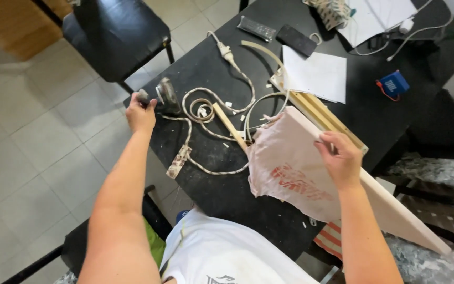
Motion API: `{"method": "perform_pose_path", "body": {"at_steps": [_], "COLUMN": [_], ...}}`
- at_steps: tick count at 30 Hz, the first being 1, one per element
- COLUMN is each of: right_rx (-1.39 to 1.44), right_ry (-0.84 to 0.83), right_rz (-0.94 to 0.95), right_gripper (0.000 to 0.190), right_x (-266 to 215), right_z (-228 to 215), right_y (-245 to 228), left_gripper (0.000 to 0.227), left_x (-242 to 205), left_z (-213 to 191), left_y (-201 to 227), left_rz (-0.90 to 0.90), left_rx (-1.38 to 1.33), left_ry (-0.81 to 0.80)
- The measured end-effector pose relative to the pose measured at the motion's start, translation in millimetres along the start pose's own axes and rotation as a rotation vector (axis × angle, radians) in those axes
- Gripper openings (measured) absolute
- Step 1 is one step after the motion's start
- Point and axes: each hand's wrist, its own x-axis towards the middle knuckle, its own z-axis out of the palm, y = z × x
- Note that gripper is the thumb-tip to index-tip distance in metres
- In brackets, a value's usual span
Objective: The person irons a fabric bag on a table, handles a small block of wood, and then trims the edges of a white board using a utility knife.
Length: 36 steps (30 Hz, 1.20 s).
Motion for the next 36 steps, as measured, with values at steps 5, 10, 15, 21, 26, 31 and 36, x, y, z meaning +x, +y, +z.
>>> {"method": "perform_pose_path", "body": {"at_steps": [5,10,15,21,26,31,36], "right_rx": [-0.073,-0.052,-0.048,-0.083,-0.085,0.049,0.06], "right_ry": [0.007,0.048,-0.023,-0.132,-0.043,-0.045,-0.018], "right_rz": [-0.06,-0.11,-0.181,-0.077,-0.084,-0.044,0.059], "right_gripper": [0.022,0.023,0.014,0.021,0.017,0.014,0.017], "right_x": [5,10,9,-17,-57,-60,-65], "right_z": [3,5,13,-35,-72,-87,-80], "right_y": [1,-6,-1,-5,33,29,32], "left_gripper": [0.037,0.041,0.051,0.034,0.034,0.025,0.032], "left_x": [-23,-75,-122,-185,-209,-229,-265], "left_z": [-56,-109,-105,-55,5,20,52], "left_y": [108,245,338,414,427,452,458], "left_rz": [0.438,0.902,1.127,0.937,0.995,0.923,1.046], "left_rx": [0.216,0.216,0.174,0.385,0.518,0.587,0.564], "left_ry": [-0.025,0.04,-0.366,-0.667,-0.672,-0.733,-0.778]}}
